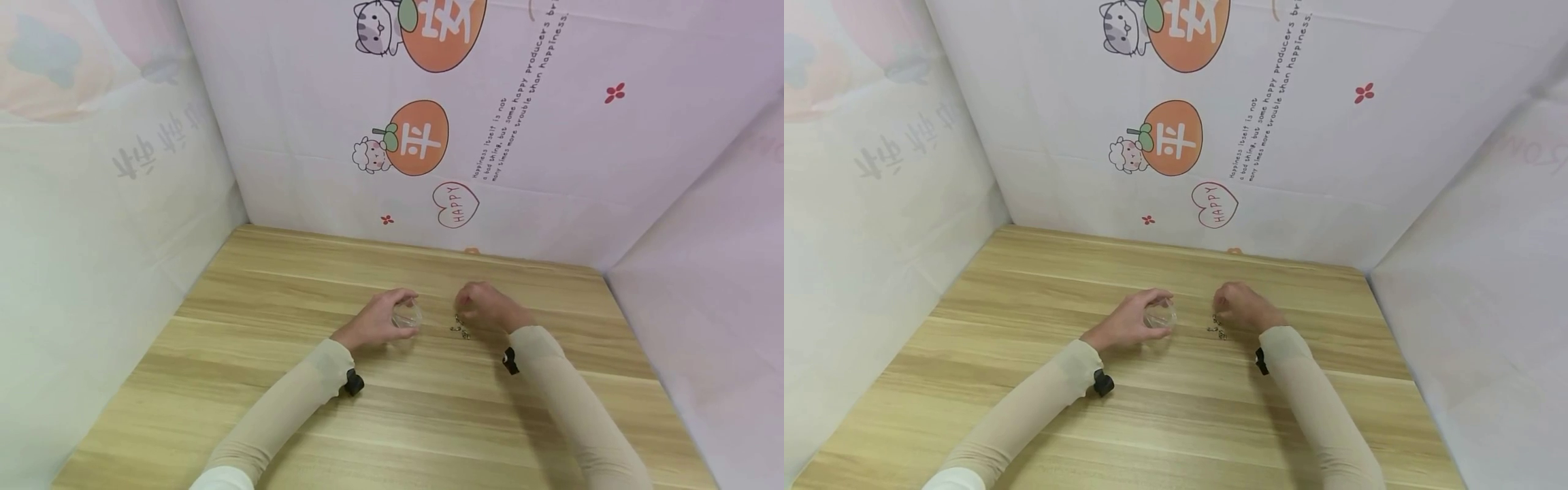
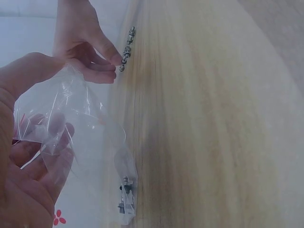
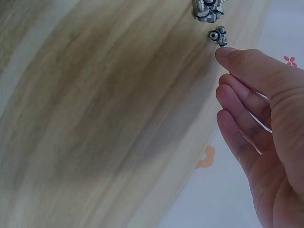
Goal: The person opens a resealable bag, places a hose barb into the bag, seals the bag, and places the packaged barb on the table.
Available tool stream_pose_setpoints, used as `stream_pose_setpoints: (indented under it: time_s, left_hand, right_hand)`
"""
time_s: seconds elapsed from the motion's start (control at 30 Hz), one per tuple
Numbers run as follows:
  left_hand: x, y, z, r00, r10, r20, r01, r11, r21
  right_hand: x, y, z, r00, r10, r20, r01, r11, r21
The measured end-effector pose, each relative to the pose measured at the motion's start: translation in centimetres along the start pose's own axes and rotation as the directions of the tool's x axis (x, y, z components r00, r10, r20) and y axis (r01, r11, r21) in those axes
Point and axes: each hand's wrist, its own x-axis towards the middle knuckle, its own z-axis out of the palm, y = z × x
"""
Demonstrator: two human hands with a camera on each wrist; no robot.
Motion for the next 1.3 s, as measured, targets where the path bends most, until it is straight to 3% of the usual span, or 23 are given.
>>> stream_pose_setpoints:
  time_s: [0.4, 0.77, 1.3]
  left_hand:
    - [-0.06, -0.12, -0.02, 1.0, 0.002, -0.002, -0.002, 1.0, -0.008]
    - [-0.08, 0.23, -0.15, 1.0, 0.003, 0.0, -0.003, 1.0, 0.0]
    - [0.04, 0.06, 0.05, 1.0, 0.006, -0.002, -0.006, 1.0, -0.004]
  right_hand:
    - [0.2, -0.21, 0.04, 0.998, -0.044, 0.042, 0.043, 0.999, 0.01]
    - [0.23, -0.36, 0.25, 0.996, -0.094, 0.009, 0.093, 0.995, 0.03]
    - [-0.45, -0.45, 0.05, 0.999, -0.037, -0.017, 0.038, 0.998, 0.048]
